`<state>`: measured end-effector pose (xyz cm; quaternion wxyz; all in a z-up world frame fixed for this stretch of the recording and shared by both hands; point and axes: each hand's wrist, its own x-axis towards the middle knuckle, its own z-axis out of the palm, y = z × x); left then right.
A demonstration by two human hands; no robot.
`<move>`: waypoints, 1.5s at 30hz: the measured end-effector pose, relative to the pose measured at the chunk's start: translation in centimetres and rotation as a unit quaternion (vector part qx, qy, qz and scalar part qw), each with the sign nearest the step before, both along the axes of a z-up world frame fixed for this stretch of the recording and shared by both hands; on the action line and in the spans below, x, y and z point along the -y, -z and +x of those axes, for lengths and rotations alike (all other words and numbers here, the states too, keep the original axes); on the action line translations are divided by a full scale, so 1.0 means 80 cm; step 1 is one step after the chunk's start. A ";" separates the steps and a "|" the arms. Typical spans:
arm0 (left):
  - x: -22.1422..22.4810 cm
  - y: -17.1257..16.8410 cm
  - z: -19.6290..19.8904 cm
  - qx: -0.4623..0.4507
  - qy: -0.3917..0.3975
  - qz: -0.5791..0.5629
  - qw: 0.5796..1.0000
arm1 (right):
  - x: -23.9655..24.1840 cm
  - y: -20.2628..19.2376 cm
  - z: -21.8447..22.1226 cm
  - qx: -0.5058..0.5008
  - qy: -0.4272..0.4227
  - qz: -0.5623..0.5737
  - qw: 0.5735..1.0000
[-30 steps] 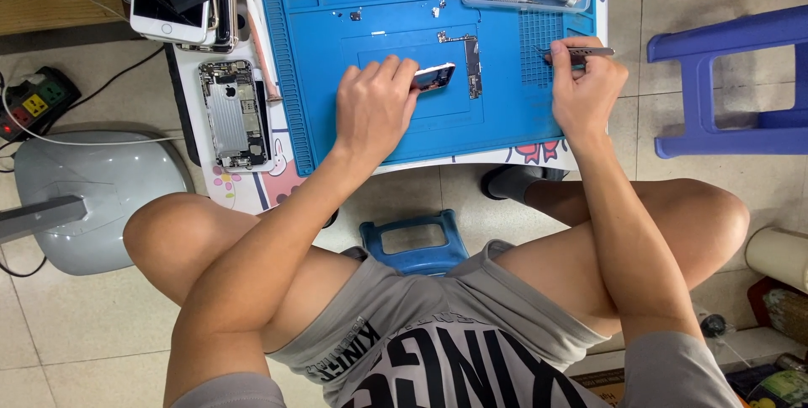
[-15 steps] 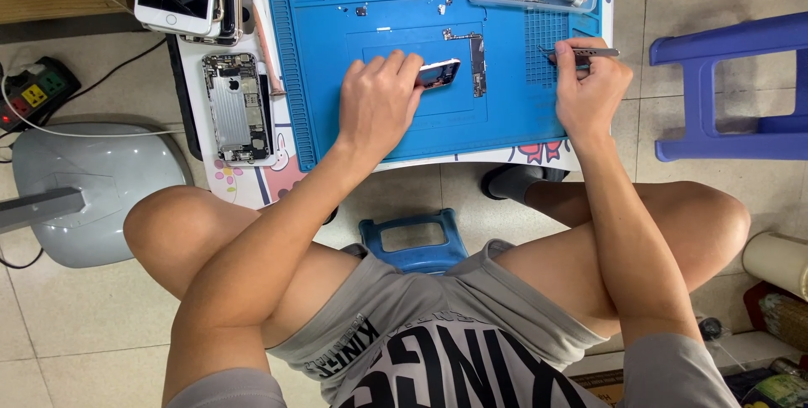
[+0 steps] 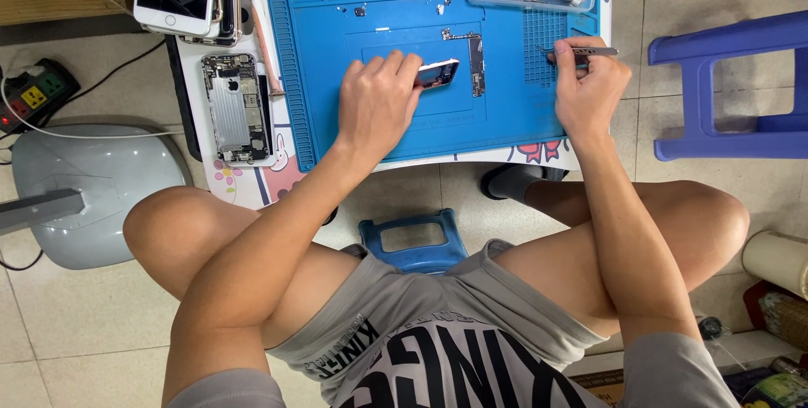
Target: The person is repairing a smartphone by manipulating its internal components. They use a screwdriver to remove screws and a metal prying tool to detach parts from the phone's frame. The person works on the phone's back casing and internal connectors on a blue work mat.
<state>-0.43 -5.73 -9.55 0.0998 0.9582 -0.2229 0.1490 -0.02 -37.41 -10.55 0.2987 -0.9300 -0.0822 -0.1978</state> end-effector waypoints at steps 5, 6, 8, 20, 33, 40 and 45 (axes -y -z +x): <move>0.000 -0.001 -0.001 -0.003 -0.002 0.007 1.000 | 0.001 0.002 -0.001 0.008 -0.011 0.005 1.000; 0.000 -0.001 -0.001 -0.002 -0.003 0.008 1.000 | 0.001 0.001 -0.001 0.007 -0.011 0.008 1.000; 0.000 -0.001 0.000 0.000 -0.003 0.010 1.000 | 0.000 -0.001 -0.001 0.007 -0.011 0.011 1.000; -0.014 0.001 0.014 -0.008 0.033 -0.014 0.999 | -0.045 -0.026 -0.013 0.021 -0.085 0.137 0.987; -0.010 0.004 0.015 -0.038 0.017 -0.001 0.999 | -0.135 0.003 -0.030 -0.009 -0.217 0.142 0.966; -0.010 0.009 0.018 -0.028 0.013 -0.006 0.999 | -0.142 0.011 -0.027 -0.006 -0.233 0.109 0.966; -0.011 0.009 0.019 -0.031 0.016 -0.010 0.999 | -0.142 0.012 -0.026 -0.015 -0.233 0.116 0.966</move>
